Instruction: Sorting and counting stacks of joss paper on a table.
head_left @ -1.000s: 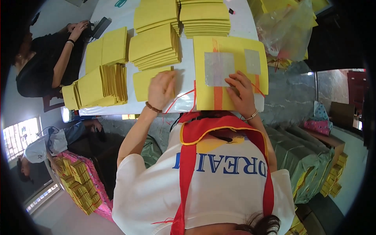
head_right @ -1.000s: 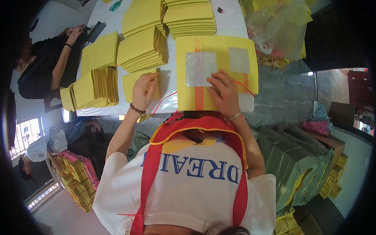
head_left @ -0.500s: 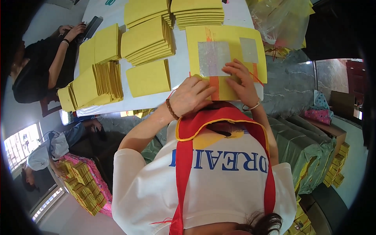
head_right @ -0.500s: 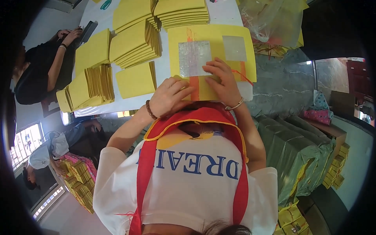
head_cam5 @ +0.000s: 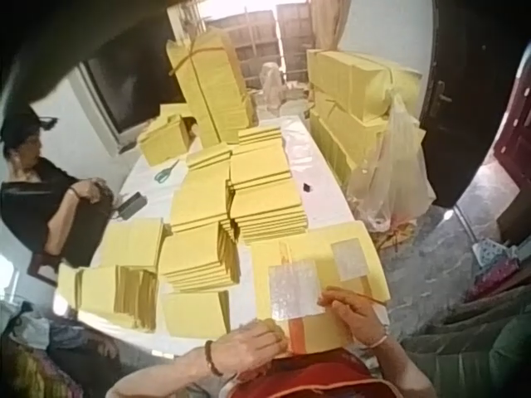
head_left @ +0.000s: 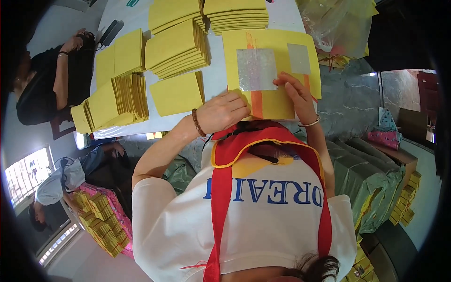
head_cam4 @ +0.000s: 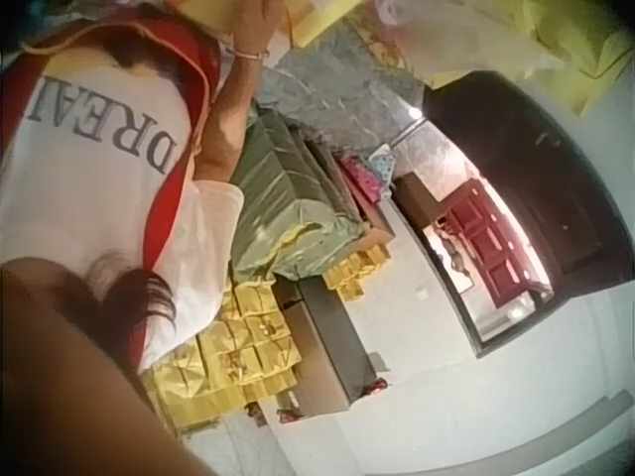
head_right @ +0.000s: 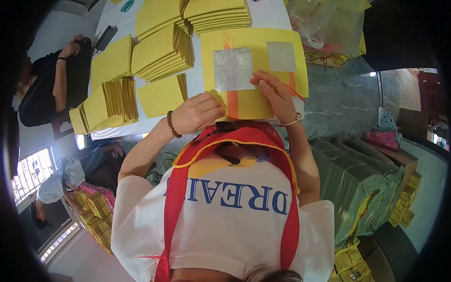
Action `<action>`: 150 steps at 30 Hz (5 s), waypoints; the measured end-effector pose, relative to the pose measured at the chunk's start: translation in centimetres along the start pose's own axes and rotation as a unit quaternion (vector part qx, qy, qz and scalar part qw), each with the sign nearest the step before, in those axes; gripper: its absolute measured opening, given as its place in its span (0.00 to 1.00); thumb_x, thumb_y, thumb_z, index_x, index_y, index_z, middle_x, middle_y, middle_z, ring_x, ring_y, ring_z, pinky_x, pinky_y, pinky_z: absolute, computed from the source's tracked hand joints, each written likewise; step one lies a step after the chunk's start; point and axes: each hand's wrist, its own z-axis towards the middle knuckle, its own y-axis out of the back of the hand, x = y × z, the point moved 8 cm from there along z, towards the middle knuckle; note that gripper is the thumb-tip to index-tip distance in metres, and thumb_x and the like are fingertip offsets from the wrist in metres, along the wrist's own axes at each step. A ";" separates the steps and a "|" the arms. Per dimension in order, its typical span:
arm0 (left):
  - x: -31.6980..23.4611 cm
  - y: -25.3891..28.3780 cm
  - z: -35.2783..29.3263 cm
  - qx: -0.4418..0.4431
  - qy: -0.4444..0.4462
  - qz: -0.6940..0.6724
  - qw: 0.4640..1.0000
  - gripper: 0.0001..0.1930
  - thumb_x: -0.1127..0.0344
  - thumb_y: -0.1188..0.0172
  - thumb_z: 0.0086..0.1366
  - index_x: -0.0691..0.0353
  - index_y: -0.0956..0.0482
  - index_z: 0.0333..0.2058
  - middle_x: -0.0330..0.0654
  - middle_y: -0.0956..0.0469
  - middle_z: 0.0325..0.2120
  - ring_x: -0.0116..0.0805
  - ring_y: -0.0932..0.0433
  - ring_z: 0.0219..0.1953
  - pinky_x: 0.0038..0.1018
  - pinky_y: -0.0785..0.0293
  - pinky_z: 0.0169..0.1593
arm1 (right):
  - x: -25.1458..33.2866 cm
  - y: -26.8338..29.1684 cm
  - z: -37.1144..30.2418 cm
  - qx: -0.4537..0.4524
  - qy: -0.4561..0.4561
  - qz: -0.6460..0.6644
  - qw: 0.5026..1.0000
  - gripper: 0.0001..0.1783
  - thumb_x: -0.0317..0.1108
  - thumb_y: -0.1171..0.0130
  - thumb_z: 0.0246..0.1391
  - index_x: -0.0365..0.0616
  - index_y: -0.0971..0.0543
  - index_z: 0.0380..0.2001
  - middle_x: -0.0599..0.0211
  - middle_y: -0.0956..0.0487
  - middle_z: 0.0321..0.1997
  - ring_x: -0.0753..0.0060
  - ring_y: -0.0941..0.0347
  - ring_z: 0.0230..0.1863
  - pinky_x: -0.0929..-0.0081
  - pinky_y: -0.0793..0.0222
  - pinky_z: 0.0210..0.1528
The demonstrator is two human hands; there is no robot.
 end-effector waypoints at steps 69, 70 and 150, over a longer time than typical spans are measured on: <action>0.5 1.4 0.8 -0.054 0.106 -0.097 0.988 0.15 0.66 0.40 0.54 0.58 0.24 0.42 0.44 0.25 0.40 0.39 0.26 0.35 0.30 0.27 0.38 | 0.7 0.0 0.0 0.127 0.074 -0.117 0.982 0.13 0.25 0.46 0.51 0.45 0.24 0.42 0.67 0.25 0.51 0.58 0.47 0.66 0.63 0.53 0.66; 0.5 1.5 1.0 -0.054 0.107 -0.098 0.988 0.15 0.66 0.40 0.54 0.58 0.24 0.42 0.44 0.25 0.40 0.39 0.26 0.35 0.30 0.27 0.38 | 1.1 -0.2 0.0 0.127 0.073 -0.116 0.982 0.13 0.25 0.46 0.51 0.45 0.24 0.42 0.67 0.25 0.51 0.58 0.47 0.66 0.63 0.53 0.66; 1.1 -0.2 0.9 0.026 0.066 -0.024 0.997 0.08 0.68 0.43 0.57 0.61 0.28 0.36 0.44 0.27 0.43 0.41 0.28 0.41 0.33 0.29 0.42 | 0.3 0.3 0.2 0.085 0.060 -0.110 0.988 0.14 0.30 0.42 0.52 0.44 0.23 0.43 0.71 0.24 0.48 0.66 0.44 0.63 0.70 0.46 0.62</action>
